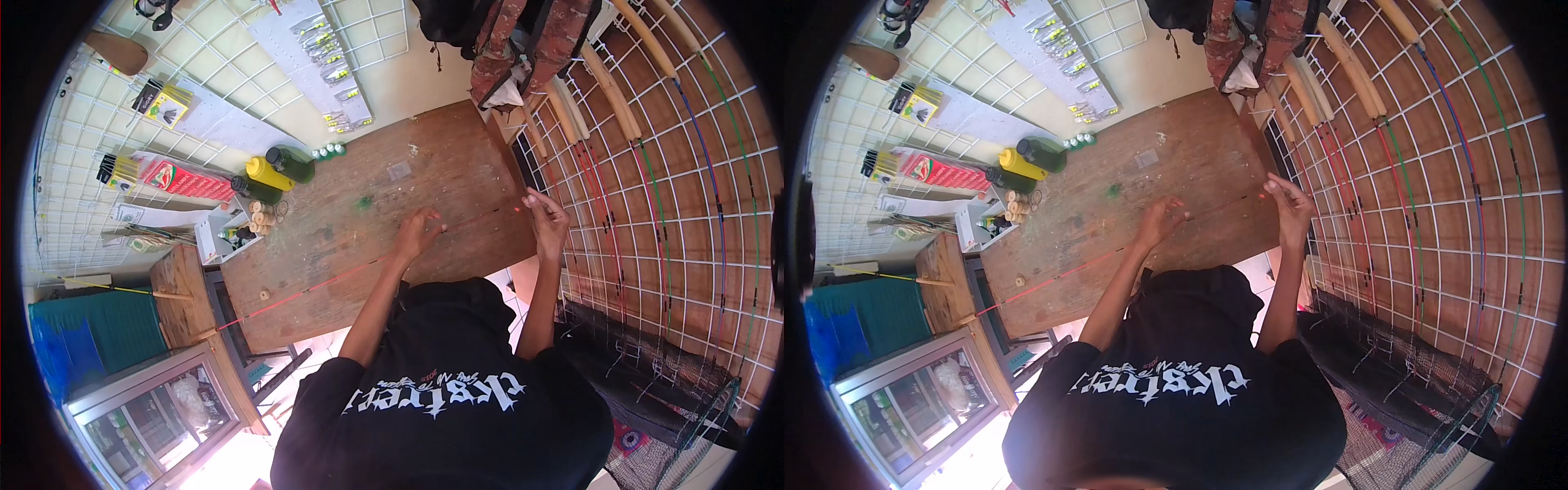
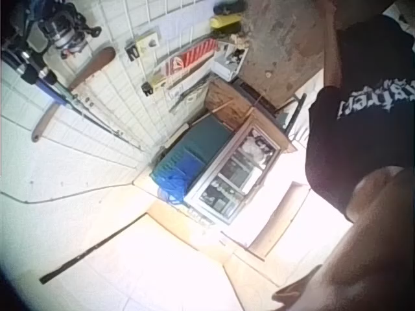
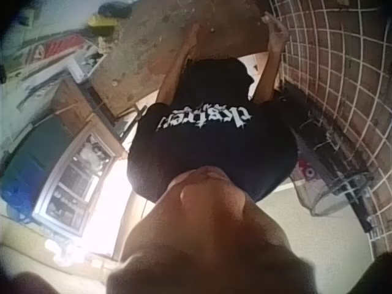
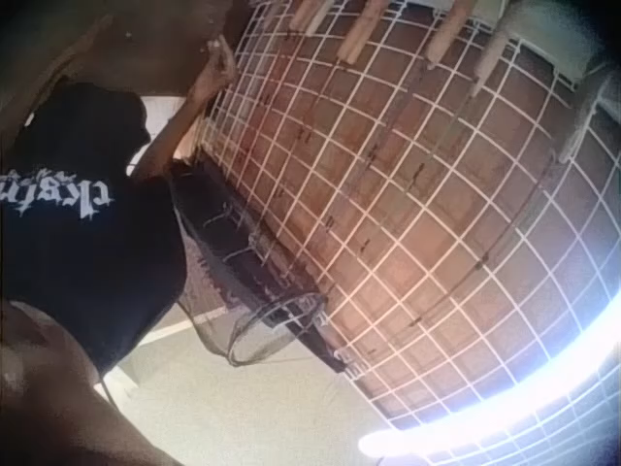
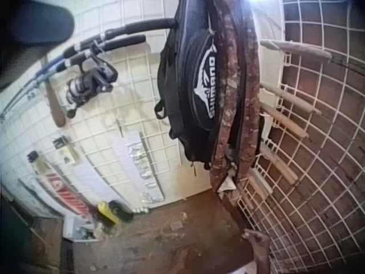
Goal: The recorder is assembling or repairing a fishing rod by working on the tip section.
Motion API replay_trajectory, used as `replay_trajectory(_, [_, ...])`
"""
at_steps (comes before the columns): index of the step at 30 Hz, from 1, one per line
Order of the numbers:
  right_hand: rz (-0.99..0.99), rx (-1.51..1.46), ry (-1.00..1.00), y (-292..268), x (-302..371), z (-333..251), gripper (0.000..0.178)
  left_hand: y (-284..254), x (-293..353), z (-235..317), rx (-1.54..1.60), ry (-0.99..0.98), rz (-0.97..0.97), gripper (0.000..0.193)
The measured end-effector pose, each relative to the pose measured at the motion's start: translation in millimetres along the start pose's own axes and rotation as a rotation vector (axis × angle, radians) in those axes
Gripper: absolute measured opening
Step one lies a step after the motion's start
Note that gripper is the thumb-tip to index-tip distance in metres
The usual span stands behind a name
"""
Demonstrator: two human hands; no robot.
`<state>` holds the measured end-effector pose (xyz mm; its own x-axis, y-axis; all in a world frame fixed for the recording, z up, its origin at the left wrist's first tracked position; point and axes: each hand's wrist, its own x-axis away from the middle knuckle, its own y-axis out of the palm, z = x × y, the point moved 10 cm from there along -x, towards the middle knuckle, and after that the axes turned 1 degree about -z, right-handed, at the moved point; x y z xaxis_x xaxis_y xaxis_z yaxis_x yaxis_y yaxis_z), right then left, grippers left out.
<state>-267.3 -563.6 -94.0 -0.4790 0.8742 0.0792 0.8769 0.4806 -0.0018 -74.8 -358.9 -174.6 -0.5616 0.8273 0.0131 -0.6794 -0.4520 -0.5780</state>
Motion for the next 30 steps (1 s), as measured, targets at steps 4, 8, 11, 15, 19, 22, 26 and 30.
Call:
replay_trajectory(4, [-0.048, -0.031, -0.003, 0.5, -3.2, 18.1, 0.017, 28.5, 8.3, -9.8, -0.037, -0.072, -0.151, 0.031])
replay_trajectory(8, [-0.196, -0.069, -0.005, 32.2, 6.3, 30.3, 0.011, 40.2, 8.4, -25.6, 0.049, -0.108, -0.143, 0.027])
replay_trajectory(11, [-0.344, 0.036, 0.110, 64.4, 18.1, 51.1, 0.009, 39.6, 8.8, -32.3, 0.125, -0.055, -0.100, 0.023])
replay_trajectory(15, [-0.317, 0.174, 0.183, 63.7, 22.3, 62.8, 0.009, 23.7, 10.2, -18.8, 0.180, -0.145, -0.086, 0.014])
replay_trajectory(19, [-0.192, 0.218, -0.028, 50.4, 10.2, 36.5, 0.008, 9.8, 13.0, -12.4, 0.130, -0.156, -0.054, 0.014])
replay_trajectory(22, [-0.038, 0.157, -0.092, 30.3, -1.7, 26.8, 0.008, -7.0, 19.6, -10.3, 0.192, -0.107, 0.039, 0.016])
replay_trajectory(26, [0.155, -0.022, -0.115, -1.8, -9.6, 14.4, 0.007, -25.6, 33.0, -36.5, 0.130, -0.214, 0.070, 0.020])
replay_trajectory(30, [0.164, -0.069, -0.108, -17.9, -18.9, 21.3, 0.008, -46.7, 48.8, -61.7, 0.171, -0.313, 0.075, 0.016])
